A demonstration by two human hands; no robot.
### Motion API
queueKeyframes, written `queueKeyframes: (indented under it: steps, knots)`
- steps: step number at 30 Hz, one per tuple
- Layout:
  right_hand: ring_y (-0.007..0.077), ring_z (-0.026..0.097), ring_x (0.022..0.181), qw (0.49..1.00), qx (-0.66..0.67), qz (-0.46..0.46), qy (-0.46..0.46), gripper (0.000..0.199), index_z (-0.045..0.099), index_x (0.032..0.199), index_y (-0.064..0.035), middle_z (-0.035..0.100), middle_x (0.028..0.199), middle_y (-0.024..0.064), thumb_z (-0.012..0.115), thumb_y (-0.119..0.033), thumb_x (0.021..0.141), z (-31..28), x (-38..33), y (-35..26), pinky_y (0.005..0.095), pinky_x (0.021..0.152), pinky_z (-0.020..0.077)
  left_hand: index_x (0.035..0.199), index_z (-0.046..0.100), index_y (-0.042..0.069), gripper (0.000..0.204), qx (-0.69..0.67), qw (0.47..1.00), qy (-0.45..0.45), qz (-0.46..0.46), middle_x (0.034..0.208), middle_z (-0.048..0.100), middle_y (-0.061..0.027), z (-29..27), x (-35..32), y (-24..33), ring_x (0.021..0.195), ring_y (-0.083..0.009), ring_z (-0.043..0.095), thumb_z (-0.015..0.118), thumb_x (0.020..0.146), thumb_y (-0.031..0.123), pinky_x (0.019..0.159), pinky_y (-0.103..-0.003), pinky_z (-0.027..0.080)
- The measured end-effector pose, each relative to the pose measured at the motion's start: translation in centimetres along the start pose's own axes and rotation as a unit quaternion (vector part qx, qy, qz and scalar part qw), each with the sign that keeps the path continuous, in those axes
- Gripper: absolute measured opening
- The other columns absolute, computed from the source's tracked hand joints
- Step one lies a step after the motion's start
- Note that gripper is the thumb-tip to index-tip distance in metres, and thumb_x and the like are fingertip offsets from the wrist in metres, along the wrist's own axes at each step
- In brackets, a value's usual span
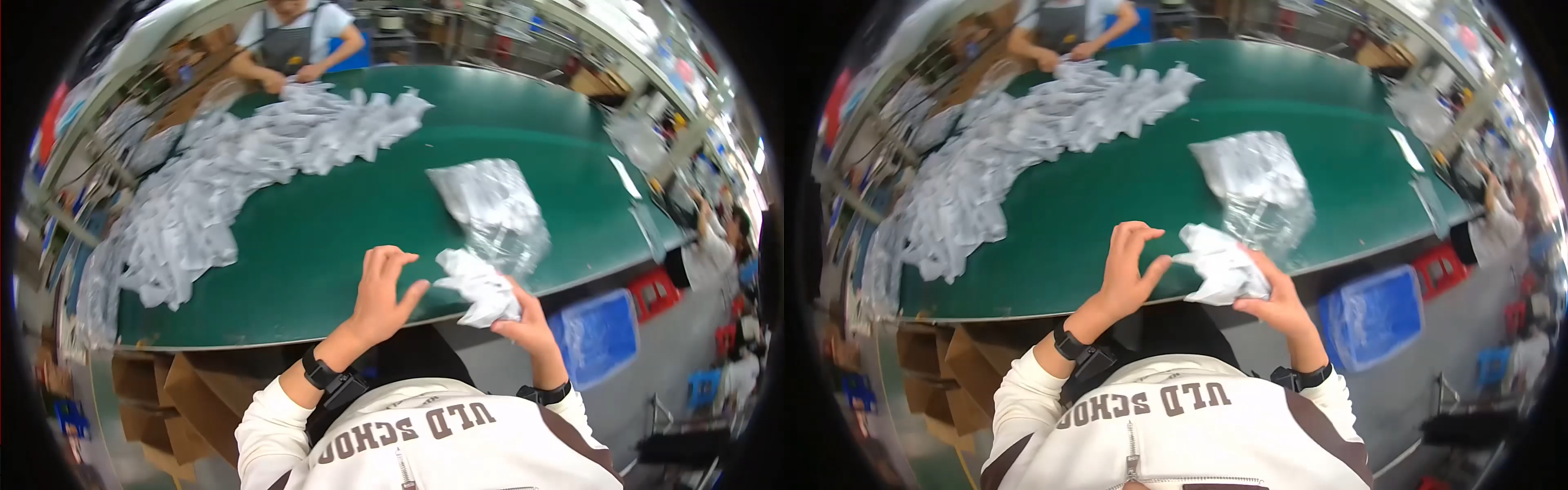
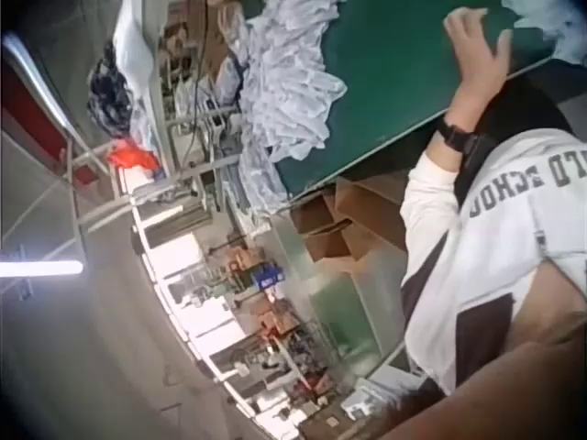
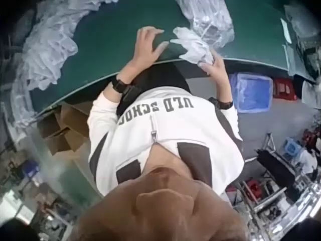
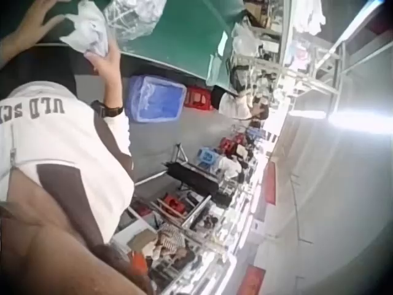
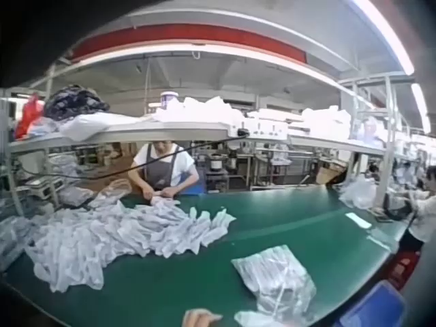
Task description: Packing small plastic-wrapped components into larger plastic bags at a manufacturing station.
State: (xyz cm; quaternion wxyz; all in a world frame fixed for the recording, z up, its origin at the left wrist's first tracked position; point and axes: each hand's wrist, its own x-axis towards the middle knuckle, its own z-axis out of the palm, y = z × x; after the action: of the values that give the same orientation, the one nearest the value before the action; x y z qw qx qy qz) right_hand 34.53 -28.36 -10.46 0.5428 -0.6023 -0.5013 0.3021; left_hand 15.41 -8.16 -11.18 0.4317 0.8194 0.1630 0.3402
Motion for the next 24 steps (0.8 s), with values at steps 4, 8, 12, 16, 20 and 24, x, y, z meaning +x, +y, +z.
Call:
queueKeyframes:
  steps: [4, 8, 12, 16, 20, 24]
  knots:
    - [0.0137, 0.055, 0.112, 0.981, 0.043, 0.101, 0.162, 0.067, 0.052, 0.137, 0.0028, 0.06, 0.126, 0.0062, 0.071, -0.005, 0.073, -5.2, -5.8, 1.0, 0.0282, 0.098, 0.0419, 0.125, 0.054, 0.005, 0.077, 0.173, 0.972, -0.009, 0.16, 0.113, 0.05, -0.0162, 6.5, 1.8, 2.6, 0.107, -0.0364, 0.047, 0.087, 0.066, 0.041, 0.093, -0.046, 0.039]
    - [0.0172, 0.056, 0.115, 0.94, 0.048, 0.157, 0.298, 0.067, 0.05, 0.139, 0.0041, 0.061, 0.125, 0.0079, 0.065, -0.001, 0.074, -6.1, -11.8, 2.8, 0.0297, 0.1, 0.0419, 0.107, 0.056, 0.007, 0.046, 0.256, 0.942, -0.072, 0.207, 0.103, 0.052, -0.0113, 15.2, 3.4, 0.4, 0.105, -0.0321, 0.052, 0.078, 0.072, 0.026, 0.086, -0.047, 0.04]
    - [0.0175, 0.056, 0.116, 0.966, 0.034, 0.114, 0.231, 0.069, 0.048, 0.14, 0.0051, 0.06, 0.126, 0.009, 0.066, -0.006, 0.074, -5.9, -10.3, 5.2, 0.0299, 0.101, 0.0416, 0.092, 0.053, 0.005, 0.017, 0.246, 0.936, -0.04, 0.251, 0.086, 0.055, -0.0105, 15.8, 4.8, -2.7, 0.086, -0.0303, 0.06, 0.065, 0.082, 0.012, 0.074, -0.043, 0.045]
    - [0.0173, 0.055, 0.115, 0.982, 0.058, 0.079, 0.163, 0.071, 0.048, 0.14, 0.0055, 0.06, 0.126, 0.0097, 0.068, -0.01, 0.073, -5.9, -6.9, 5.9, 0.0296, 0.1, 0.0416, 0.091, 0.052, 0.005, 0.011, 0.1, 0.978, -0.007, 0.18, 0.079, 0.06, -0.0156, 13.6, 5.7, 0.8, 0.074, -0.0346, 0.063, 0.061, 0.088, 0.01, 0.064, -0.044, 0.049]
    - [0.017, 0.056, 0.112, 0.984, 0.125, 0.041, 0.118, 0.07, 0.05, 0.138, 0.0054, 0.06, 0.123, 0.0099, 0.072, -0.015, 0.074, -6.5, -0.4, 7.1, 0.0293, 0.098, 0.0425, 0.094, 0.052, 0.004, 0.011, 0.033, 0.987, 0.025, 0.157, 0.074, 0.063, -0.0181, 12.7, 7.9, 1.8, 0.069, -0.0385, 0.064, 0.059, 0.092, 0.013, 0.058, -0.046, 0.05]
    - [0.0178, 0.059, 0.106, 0.983, 0.03, 0.086, 0.157, 0.061, 0.055, 0.129, 0.0061, 0.062, 0.117, 0.0092, 0.074, -0.023, 0.078, -7.9, 4.1, 8.4, 0.0311, 0.093, 0.0456, 0.094, 0.053, 0.005, 0.011, 0.055, 0.982, 0.029, 0.18, 0.07, 0.063, -0.0169, 12.4, 8.6, 2.6, 0.066, -0.0378, 0.064, 0.06, 0.091, 0.013, 0.056, -0.046, 0.05]
